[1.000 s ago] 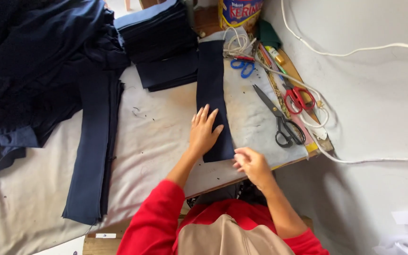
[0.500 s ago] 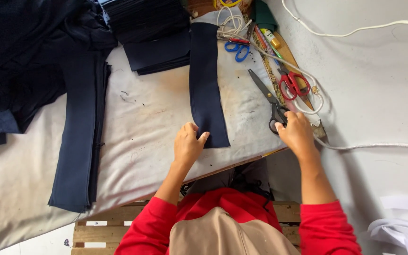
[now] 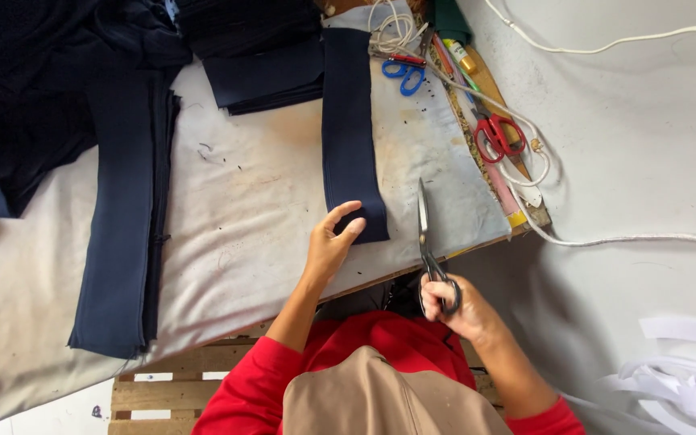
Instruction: The person uses shears to cut a long strip of dark blue fabric into smaller rectangular pieces on a work table. They repeatedly fold the fabric, cut it, and then stack the cut pieces on the table.
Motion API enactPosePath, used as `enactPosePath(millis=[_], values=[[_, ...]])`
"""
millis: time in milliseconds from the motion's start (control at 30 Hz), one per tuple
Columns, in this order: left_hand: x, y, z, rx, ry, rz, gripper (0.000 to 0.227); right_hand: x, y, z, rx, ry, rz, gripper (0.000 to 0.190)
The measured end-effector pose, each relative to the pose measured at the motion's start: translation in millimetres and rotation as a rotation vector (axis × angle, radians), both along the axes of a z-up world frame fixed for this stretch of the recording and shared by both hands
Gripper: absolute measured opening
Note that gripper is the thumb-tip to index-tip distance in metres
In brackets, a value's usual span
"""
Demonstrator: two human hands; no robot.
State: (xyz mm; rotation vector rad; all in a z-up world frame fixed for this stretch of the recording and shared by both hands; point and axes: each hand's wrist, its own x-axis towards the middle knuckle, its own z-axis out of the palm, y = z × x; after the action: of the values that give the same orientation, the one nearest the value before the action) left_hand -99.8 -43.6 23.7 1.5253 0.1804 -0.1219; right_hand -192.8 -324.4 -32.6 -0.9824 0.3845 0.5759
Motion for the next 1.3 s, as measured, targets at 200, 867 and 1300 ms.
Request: enactPosePath(millis=[200,867,1300], values=[[0,-8,12,-0.063,-0.043,-0.022,0.042,-48,27,75,-0.519,-0.164,0.386,0.038],[3,-7,0,0.156,-0.107,-0.138,0.053,-37,58,56,-0.41,-0.285,0.229,0.052],[2,-7,1,0.158,-0.143,-0.145,0.053,-47,56,29,-0.325,-0.136,0.067,0.04]])
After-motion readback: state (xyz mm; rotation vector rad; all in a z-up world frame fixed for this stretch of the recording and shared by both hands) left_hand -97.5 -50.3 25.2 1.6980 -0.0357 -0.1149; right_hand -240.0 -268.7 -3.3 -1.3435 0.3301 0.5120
